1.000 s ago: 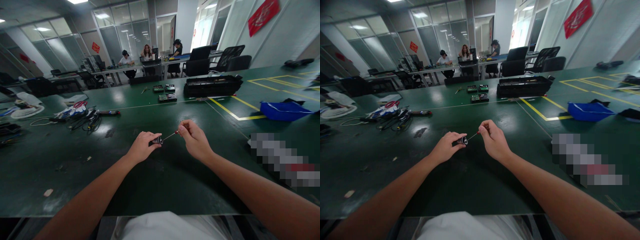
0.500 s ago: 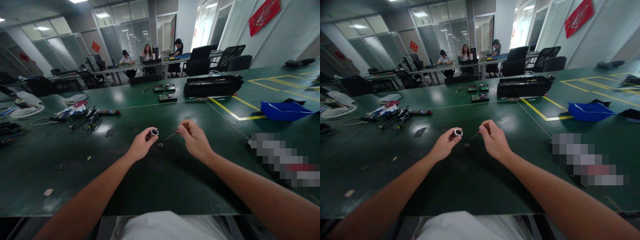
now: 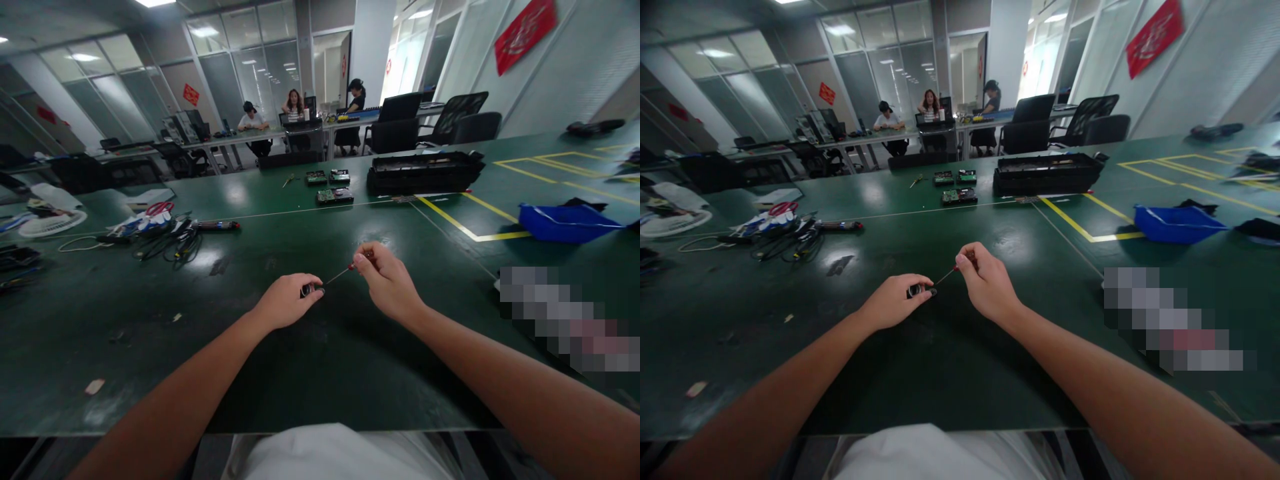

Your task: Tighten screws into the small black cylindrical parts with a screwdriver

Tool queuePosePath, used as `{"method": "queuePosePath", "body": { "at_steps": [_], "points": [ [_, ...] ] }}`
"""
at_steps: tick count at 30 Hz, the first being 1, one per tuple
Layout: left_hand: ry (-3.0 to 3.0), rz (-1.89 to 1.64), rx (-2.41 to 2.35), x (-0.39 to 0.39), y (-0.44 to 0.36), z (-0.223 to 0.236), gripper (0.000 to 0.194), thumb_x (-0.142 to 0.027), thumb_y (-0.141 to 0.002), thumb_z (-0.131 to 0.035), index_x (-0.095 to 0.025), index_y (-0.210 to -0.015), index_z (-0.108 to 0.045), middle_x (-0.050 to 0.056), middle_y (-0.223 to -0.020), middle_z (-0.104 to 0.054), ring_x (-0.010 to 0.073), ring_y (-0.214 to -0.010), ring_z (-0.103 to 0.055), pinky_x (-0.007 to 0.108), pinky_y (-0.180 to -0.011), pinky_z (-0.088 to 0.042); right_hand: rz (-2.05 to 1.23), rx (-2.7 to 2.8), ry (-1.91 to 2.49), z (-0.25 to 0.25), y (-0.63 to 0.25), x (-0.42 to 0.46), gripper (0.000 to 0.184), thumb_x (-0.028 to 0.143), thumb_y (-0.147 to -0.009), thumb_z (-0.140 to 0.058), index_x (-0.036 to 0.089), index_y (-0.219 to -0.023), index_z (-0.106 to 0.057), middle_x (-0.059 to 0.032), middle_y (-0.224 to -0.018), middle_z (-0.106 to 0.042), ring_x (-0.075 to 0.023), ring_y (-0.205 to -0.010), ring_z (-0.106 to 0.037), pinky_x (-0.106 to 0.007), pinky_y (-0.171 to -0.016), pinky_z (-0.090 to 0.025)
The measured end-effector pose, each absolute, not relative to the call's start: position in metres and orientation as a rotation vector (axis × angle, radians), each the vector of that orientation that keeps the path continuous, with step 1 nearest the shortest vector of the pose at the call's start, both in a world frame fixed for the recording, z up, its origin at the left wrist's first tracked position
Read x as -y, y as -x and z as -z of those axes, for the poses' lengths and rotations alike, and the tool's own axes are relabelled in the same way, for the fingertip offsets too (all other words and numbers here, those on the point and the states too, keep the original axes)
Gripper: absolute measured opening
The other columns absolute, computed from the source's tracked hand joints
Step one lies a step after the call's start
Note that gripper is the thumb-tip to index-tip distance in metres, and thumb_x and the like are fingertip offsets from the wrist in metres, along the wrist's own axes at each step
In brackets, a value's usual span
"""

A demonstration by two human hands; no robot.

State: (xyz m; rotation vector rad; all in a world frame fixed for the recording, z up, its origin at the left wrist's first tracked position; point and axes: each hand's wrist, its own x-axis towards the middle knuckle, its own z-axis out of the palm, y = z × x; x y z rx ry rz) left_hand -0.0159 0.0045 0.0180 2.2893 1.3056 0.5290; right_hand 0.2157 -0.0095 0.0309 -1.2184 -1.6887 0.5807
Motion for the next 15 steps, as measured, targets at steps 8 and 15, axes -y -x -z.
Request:
{"method": "queuePosePath", "body": {
  "at_steps": [8, 15],
  "points": [
    [-2.458, -0.268, -1.496, -0.006, 0.014, -0.005, 0.041, -0.047, -0.091, -0.061, -0.031, -0.129, -0.066, 0.007, -0.115, -0.071, 0.0293, -0.102, -0.066, 0.037, -0.077, -0.050, -0.602, 1.710, 1.203, -0.032, -0.214, 0.011, 0.018, 0.037, -0.099, -0.048, 0.023, -0.092, -0.057, -0.0032, -0.083, -0.068, -0.0190, -0.073, -0.061, -0.032, -0.066, -0.043],
    [-2.458, -0.325, -1.460, -0.004, 0.007, -0.003, 0.027, -0.047, -0.092, -0.061, -0.029, -0.107, -0.073, 0.004, -0.101, -0.071, 0.0238, -0.090, -0.064, 0.031, -0.068, -0.043, -0.593, 1.745, 1.227, -0.033, -0.214, 0.011, 0.017, 0.036, -0.098, -0.048, 0.023, -0.093, -0.057, -0.0033, -0.084, -0.069, -0.0191, -0.074, -0.061, -0.032, -0.065, -0.043]
  ]
}}
